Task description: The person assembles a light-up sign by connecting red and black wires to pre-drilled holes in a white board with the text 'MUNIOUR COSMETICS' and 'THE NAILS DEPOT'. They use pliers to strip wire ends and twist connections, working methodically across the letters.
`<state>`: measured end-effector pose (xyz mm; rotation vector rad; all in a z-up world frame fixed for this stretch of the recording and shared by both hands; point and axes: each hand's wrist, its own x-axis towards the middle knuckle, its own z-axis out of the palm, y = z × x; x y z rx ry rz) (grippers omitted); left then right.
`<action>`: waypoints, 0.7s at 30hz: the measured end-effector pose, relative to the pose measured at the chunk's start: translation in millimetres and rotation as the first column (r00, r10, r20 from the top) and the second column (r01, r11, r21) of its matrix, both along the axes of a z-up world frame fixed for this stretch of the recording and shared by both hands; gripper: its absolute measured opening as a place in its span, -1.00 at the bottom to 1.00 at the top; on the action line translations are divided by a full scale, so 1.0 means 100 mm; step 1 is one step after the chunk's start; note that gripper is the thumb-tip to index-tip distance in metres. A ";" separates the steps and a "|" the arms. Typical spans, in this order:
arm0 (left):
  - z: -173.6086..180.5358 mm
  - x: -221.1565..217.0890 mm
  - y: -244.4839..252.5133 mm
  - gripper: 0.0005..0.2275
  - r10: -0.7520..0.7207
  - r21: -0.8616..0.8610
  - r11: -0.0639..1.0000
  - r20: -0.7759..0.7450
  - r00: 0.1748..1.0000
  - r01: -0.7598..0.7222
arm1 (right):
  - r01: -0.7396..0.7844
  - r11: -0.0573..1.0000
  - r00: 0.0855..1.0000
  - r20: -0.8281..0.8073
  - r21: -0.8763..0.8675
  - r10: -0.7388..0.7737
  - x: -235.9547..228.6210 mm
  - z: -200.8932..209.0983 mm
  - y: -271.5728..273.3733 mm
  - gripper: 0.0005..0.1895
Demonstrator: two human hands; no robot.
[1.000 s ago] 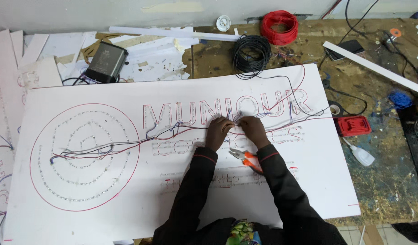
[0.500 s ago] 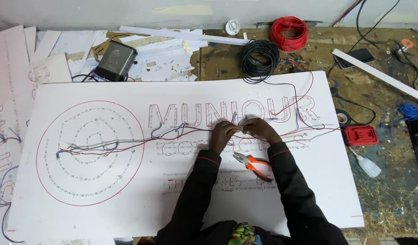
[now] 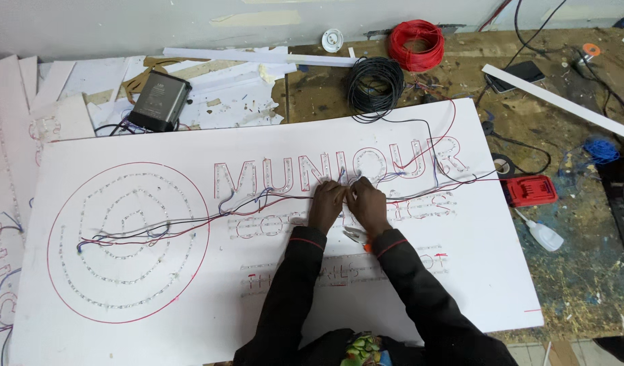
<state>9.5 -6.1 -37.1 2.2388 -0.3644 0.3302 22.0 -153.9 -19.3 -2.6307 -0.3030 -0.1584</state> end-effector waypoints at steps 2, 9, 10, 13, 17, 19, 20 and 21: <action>-0.02 -0.01 0.00 -0.88 -0.013 -0.011 1.000 -0.009 1.000 0.013 | 0.004 0.998 1.000 -0.012 0.064 -0.004 -0.09 -0.04 -0.04 -0.80; -0.01 0.03 0.03 -0.85 -0.051 -0.061 0.997 -0.019 0.999 0.050 | 0.185 0.958 0.976 -0.154 0.219 -0.153 -0.13 -0.03 -0.02 -0.73; 0.00 0.03 0.04 -0.85 -0.055 -0.059 0.997 -0.015 0.998 0.054 | 0.188 0.957 0.976 -0.151 0.221 -0.157 -0.11 -0.02 -0.03 -0.73; 0.04 0.02 0.05 -0.89 -0.070 -0.082 0.994 -0.026 0.997 0.068 | 0.188 0.953 0.973 -0.180 0.238 -0.147 -0.06 0.01 -0.07 -0.73; 0.09 0.00 0.06 -0.89 -0.082 -0.104 0.992 -0.044 0.996 0.077 | 0.178 0.954 0.966 -0.225 0.243 -0.123 -0.03 0.04 -0.13 -0.68; 0.10 0.00 0.05 -0.90 -0.084 -0.116 0.990 -0.037 0.996 0.079 | 0.147 0.969 0.966 -0.239 0.201 -0.097 -0.03 0.05 -0.12 -0.66; 0.09 0.00 0.05 -0.91 -0.073 -0.091 0.993 -0.026 0.997 0.071 | 0.084 0.988 0.978 -0.200 0.132 -0.057 -0.01 0.06 -0.10 -0.75; 0.08 -0.01 0.06 -0.92 -0.060 -0.066 0.996 -0.018 0.998 0.058 | 0.020 0.998 0.986 -0.167 0.060 -0.010 -0.01 0.06 -0.08 -0.81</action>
